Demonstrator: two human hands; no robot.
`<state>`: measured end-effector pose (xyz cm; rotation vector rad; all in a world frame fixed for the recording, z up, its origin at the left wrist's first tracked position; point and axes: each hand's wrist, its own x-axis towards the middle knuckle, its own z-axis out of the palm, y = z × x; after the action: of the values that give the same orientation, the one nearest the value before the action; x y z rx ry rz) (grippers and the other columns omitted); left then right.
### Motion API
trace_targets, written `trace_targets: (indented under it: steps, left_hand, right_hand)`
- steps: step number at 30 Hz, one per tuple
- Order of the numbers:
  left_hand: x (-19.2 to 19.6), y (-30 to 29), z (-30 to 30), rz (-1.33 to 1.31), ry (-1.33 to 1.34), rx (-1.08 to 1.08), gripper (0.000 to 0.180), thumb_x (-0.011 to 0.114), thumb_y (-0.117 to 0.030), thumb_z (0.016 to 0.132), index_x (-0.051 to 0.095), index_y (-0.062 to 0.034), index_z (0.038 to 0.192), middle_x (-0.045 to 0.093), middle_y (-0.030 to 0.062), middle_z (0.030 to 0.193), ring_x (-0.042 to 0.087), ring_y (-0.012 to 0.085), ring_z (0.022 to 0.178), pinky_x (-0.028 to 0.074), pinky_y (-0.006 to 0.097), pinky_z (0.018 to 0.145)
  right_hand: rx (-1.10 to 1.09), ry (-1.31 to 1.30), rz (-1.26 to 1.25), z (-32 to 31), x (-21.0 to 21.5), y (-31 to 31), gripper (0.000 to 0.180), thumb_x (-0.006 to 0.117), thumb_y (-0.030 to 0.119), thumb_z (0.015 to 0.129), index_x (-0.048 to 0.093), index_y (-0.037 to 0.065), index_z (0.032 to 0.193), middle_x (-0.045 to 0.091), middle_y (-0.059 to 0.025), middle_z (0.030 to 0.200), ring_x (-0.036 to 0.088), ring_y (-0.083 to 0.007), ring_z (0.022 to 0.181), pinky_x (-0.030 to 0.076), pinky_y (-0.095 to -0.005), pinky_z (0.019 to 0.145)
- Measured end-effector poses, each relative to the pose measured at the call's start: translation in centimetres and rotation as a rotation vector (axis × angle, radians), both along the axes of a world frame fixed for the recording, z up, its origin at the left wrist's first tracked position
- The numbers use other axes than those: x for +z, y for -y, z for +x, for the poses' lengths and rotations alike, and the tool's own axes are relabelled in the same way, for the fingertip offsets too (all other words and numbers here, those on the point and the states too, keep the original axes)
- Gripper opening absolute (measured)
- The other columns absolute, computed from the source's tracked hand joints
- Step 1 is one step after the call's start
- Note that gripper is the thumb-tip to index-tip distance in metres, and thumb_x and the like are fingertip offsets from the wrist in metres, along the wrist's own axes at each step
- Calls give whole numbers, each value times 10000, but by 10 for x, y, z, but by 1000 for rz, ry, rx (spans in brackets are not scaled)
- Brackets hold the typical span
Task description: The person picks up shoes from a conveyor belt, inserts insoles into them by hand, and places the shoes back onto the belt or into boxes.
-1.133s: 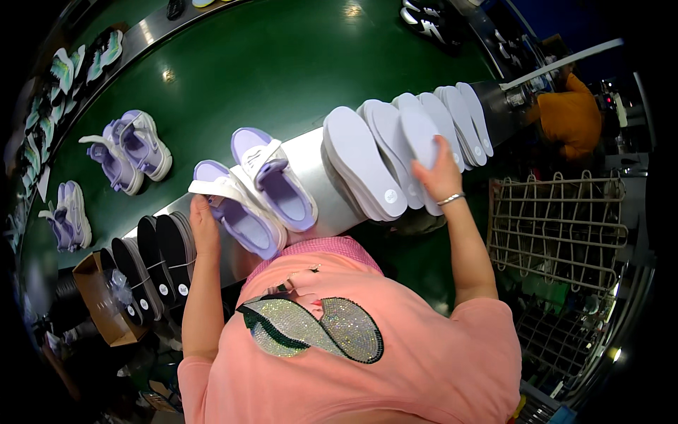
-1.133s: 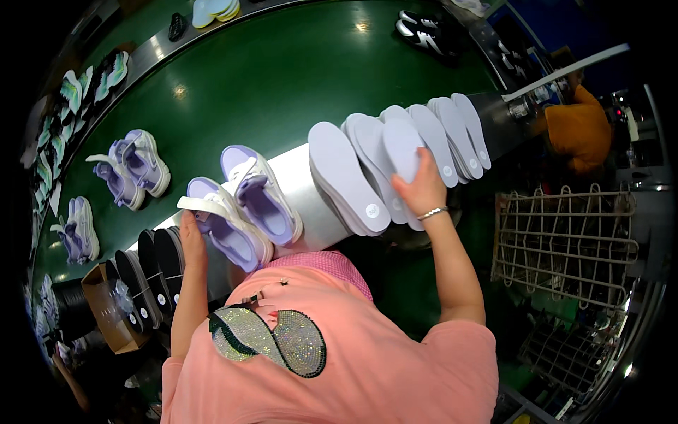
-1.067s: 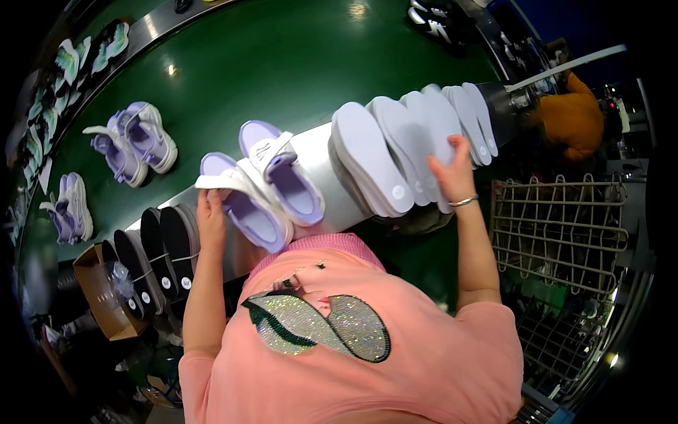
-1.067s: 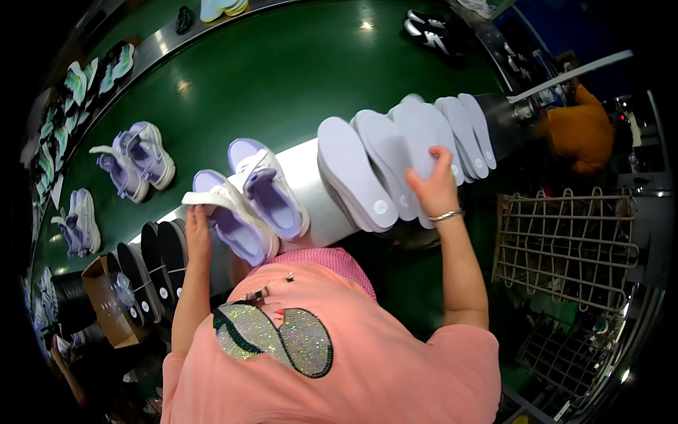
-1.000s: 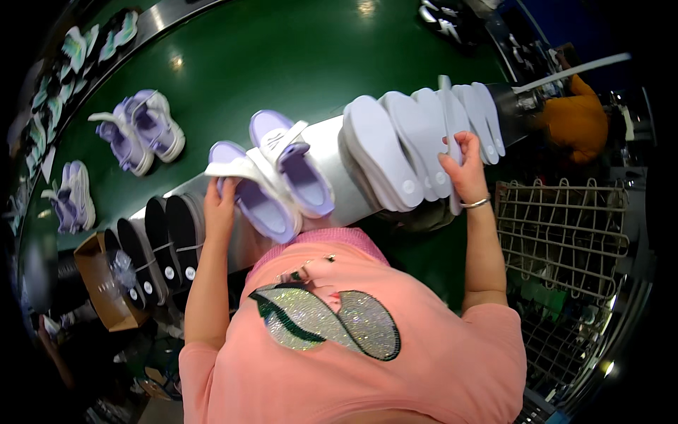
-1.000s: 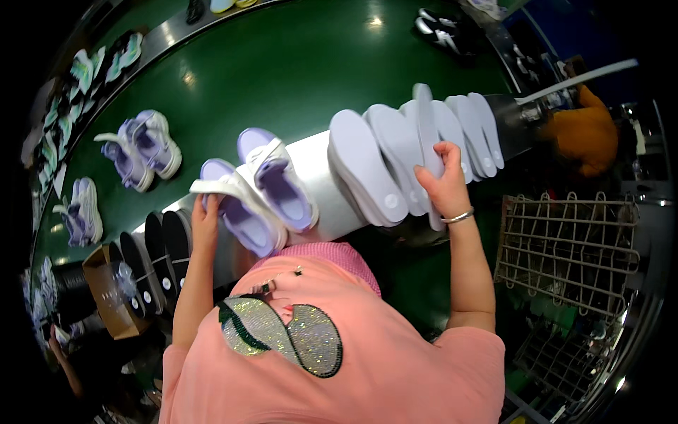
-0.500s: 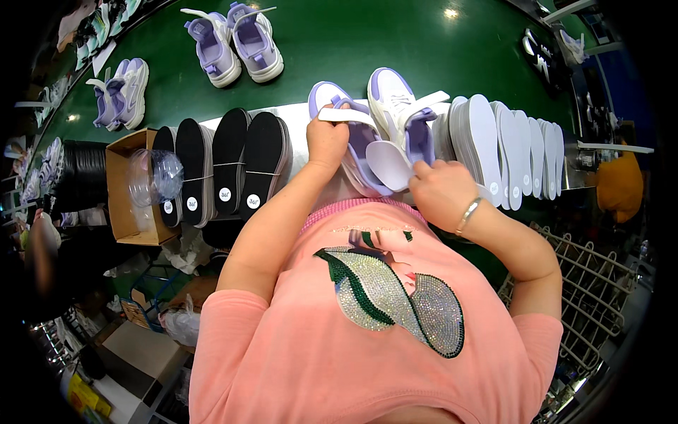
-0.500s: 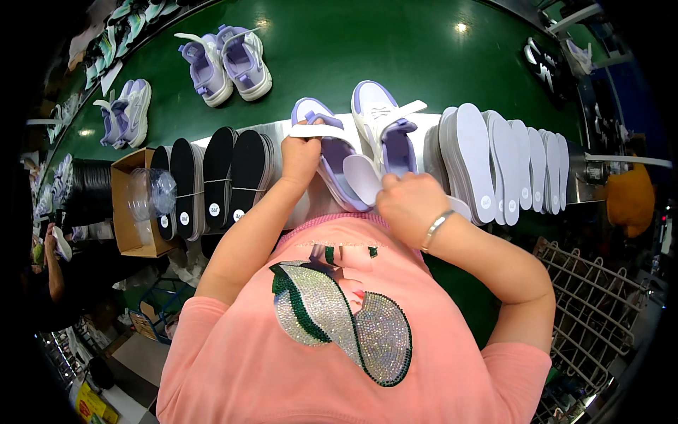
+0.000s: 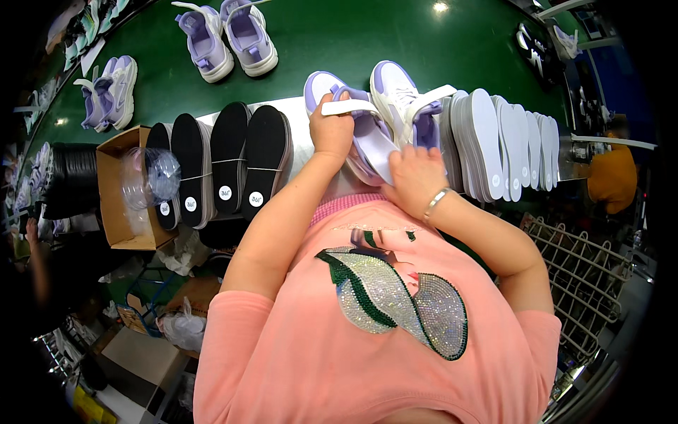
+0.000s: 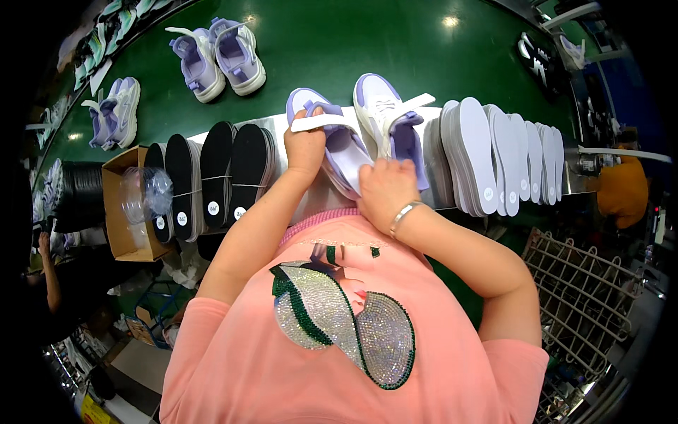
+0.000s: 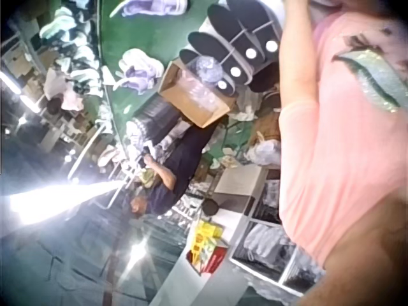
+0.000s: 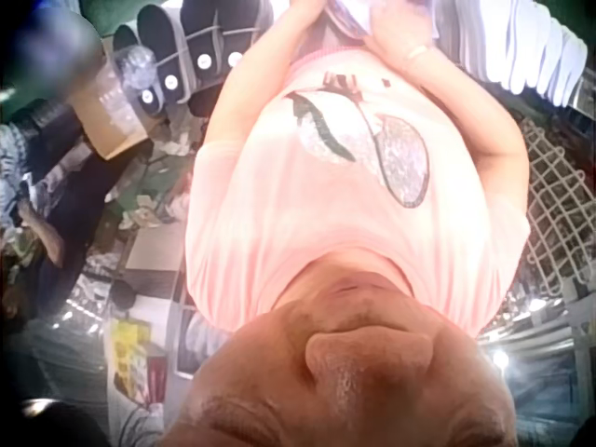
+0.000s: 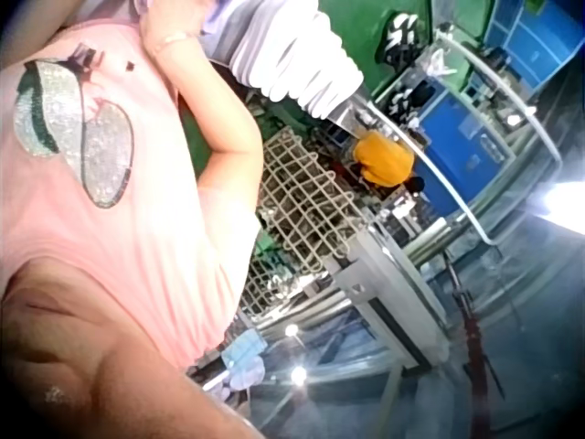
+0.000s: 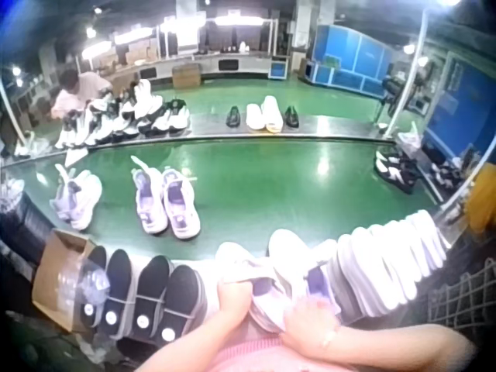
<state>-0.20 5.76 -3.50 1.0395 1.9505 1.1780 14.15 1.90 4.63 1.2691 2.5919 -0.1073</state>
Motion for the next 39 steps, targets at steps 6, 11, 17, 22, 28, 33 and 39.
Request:
trace_targets:
  steps: [6,11,17,22,28,33,39]
  left_hand:
    - [2,3,-8,-41,124,-239,339,519,-74,675,407,2,987,539,162,853,540,273,798,436,324,684]
    - [1,11,-15,16,362,-374,608,496,46,590,303,26,1166,504,146,976,514,213,912,425,277,780]
    - [-9,14,-17,86,384,-348,550,491,80,598,353,8,1126,516,170,1024,512,260,987,401,298,847]
    - [-7,12,-19,57,383,-343,537,505,70,604,370,18,1121,515,169,1044,509,258,997,401,297,851]
    - [-12,9,-18,111,384,-365,517,497,62,610,376,31,1112,520,175,1037,513,263,991,406,305,846]
    - [-13,10,-21,128,339,-398,589,487,29,599,317,58,1163,493,141,1038,492,212,975,393,293,843]
    - [-9,13,-19,93,355,-398,585,476,25,602,325,45,1167,502,142,1029,494,220,978,388,289,840]
  right_hand:
    - [130,5,-70,-5,3,-10,124,532,149,676,576,44,725,579,-109,744,566,-245,716,462,-338,594]
    - [181,-68,-125,-25,-40,-27,126,517,113,682,596,40,746,586,-120,766,577,-254,716,477,-332,620]
    - [25,36,-391,-43,-56,-47,146,557,90,636,595,41,768,607,-138,773,598,-268,719,473,-354,626]
    - [35,167,-501,-58,-44,-55,182,560,134,662,626,75,821,615,-145,838,598,-276,792,465,-344,681]
    - [128,414,-651,-62,-91,-69,322,597,203,670,591,106,977,577,-133,999,556,-231,925,425,-341,797]
    - [174,397,-723,-53,-130,-78,337,596,171,669,583,92,996,591,-115,976,567,-235,891,450,-362,748]
    - [3,305,-446,-65,-62,-57,222,550,156,693,637,95,888,619,-94,912,583,-232,881,438,-328,759]
